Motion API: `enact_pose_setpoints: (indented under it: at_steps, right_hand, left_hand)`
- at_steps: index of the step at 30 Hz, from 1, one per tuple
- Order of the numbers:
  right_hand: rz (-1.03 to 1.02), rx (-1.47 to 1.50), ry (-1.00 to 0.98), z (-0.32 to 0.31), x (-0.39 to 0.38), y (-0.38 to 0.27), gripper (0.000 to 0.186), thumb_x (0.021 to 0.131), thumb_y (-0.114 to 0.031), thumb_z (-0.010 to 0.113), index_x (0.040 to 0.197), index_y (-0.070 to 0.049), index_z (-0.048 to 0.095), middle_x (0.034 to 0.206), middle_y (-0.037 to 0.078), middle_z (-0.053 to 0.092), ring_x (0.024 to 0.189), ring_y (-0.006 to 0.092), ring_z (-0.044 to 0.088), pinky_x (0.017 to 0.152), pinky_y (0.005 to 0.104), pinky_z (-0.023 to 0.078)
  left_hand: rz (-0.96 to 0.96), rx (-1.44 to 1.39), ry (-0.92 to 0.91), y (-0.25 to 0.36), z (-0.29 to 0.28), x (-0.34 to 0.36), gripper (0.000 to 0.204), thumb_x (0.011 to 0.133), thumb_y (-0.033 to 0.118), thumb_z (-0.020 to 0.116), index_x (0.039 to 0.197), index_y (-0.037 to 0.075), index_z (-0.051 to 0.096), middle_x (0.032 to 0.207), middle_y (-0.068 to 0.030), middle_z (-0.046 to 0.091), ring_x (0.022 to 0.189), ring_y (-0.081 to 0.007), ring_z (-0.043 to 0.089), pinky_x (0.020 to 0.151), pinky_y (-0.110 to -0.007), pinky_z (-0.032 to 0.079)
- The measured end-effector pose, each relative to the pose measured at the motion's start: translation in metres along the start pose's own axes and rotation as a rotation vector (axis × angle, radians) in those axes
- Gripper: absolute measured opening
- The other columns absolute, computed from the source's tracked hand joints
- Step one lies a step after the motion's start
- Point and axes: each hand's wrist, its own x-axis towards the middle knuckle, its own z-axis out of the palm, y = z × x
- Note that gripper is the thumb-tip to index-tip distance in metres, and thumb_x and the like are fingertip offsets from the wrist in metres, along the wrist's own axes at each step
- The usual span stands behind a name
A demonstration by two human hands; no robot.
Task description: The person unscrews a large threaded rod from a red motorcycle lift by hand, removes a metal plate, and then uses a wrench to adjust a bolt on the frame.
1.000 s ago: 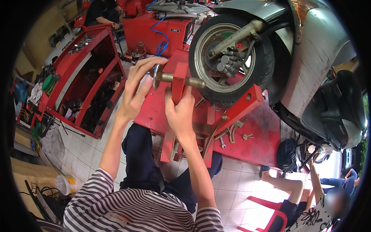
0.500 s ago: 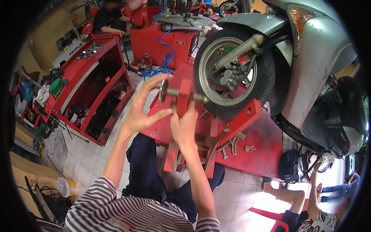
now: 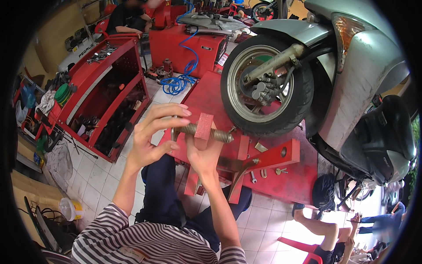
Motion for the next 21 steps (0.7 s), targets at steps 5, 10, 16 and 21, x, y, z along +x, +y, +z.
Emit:
enact_pose_setpoints:
  at_steps: [5, 10, 16, 21]
  right_hand:
    - [-0.092, -0.014, -0.113, -0.004, -0.002, 0.009, 0.024, 0.084, 0.01, 0.059, 0.102, -0.002, 0.049, 0.091, 0.004, 0.054, 0.081, 0.0107, 0.055, 0.069, 0.0254, 0.046]
    - [-0.072, -0.018, -0.103, -0.006, -0.003, 0.013, 0.024, 0.085, 0.009, 0.058, 0.104, -0.002, 0.048, 0.091, 0.004, 0.053, 0.079, 0.0099, 0.054, 0.067, 0.0251, 0.045]
    - [-0.134, -0.053, -0.088, -0.004, -0.001, 0.015, 0.024, 0.086, 0.009, 0.057, 0.104, -0.003, 0.047, 0.09, 0.004, 0.053, 0.077, 0.0094, 0.053, 0.066, 0.0248, 0.045]
    - [-0.165, -0.086, -0.097, -0.006, -0.007, 0.02, 0.024, 0.086, 0.01, 0.056, 0.104, -0.003, 0.047, 0.091, 0.004, 0.053, 0.077, 0.0096, 0.053, 0.066, 0.0247, 0.045]
  left_hand:
    - [-0.43, -0.137, -0.071, -0.001, 0.001, -0.005, 0.043, 0.096, 0.038, 0.046, 0.117, 0.004, 0.061, 0.115, -0.0115, 0.061, 0.103, -0.0301, 0.056, 0.091, -0.039, 0.043]
    - [-0.162, -0.17, 0.176, 0.005, 0.013, -0.013, 0.062, 0.089, 0.048, 0.057, 0.13, 0.003, 0.049, 0.134, -0.0163, 0.05, 0.115, -0.0307, 0.053, 0.096, -0.039, 0.041]
    - [-0.247, 0.093, -0.236, -0.016, 0.002, -0.034, 0.069, 0.078, 0.04, 0.076, 0.129, 0.002, 0.05, 0.134, -0.0163, 0.048, 0.126, -0.0331, 0.046, 0.103, -0.042, 0.039]
    - [-0.164, -0.273, 0.2, 0.0, 0.019, -0.015, 0.075, 0.082, 0.05, 0.068, 0.133, 0.001, 0.044, 0.132, -0.0173, 0.046, 0.122, -0.0307, 0.048, 0.102, -0.042, 0.039]
